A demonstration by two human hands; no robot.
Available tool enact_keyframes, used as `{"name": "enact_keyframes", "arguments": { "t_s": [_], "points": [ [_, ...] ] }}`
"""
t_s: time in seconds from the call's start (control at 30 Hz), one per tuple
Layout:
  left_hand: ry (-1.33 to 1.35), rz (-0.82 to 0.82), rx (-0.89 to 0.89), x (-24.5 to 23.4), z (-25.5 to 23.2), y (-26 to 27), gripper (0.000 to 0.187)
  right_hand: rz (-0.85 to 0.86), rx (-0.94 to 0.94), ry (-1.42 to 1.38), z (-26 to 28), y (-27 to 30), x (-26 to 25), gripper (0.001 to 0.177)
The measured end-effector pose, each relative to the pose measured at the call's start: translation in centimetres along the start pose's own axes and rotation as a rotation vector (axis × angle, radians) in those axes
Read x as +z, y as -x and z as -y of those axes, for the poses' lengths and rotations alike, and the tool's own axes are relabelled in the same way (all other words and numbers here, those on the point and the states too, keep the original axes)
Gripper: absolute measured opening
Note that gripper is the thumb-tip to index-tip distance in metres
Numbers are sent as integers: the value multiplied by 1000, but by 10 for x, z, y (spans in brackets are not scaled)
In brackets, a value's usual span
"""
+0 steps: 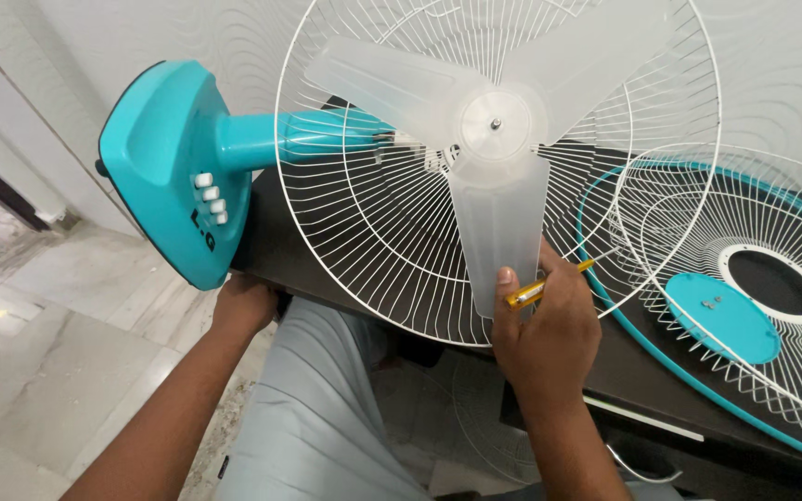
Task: The person disassembles a teal LG table fan by removing the front grille, fan blades, and motor housing using a screwdriver. They place the removed parts on the table.
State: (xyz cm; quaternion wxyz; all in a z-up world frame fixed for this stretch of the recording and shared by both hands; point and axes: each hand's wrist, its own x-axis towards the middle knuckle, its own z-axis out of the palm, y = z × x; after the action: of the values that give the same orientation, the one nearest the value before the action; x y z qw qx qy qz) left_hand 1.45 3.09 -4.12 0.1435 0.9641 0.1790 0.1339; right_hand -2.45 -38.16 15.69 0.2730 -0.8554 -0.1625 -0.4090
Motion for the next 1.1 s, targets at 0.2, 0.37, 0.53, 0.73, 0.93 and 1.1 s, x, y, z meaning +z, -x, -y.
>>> {"name": "enact_keyframes", "arguments": {
  "t_s": [0.2,0.37,0.53,0.73,0.93,1.1],
  "points": [
    [89,-2,-78,-2,-2,1,26,-75,-100,6,0,0,0,38],
    [59,26,-72,-11,-10,1,26,-26,-67,19,-3,0,2,42],
    [88,37,-82,-14,-11,3,27,-24,-82,3,-4,1,1,43],
    [-42,-1,14,-7,-7,2,26,-75,-127,4,-1,0,-1,38],
    [-10,-21,34,-8,-6,1,25,-62,-101,-27,3,-2,-3,37],
    [14,-3,-6,-10,-9,4,23,-71,-118,7,1,1,-2,36]
  ]
}}
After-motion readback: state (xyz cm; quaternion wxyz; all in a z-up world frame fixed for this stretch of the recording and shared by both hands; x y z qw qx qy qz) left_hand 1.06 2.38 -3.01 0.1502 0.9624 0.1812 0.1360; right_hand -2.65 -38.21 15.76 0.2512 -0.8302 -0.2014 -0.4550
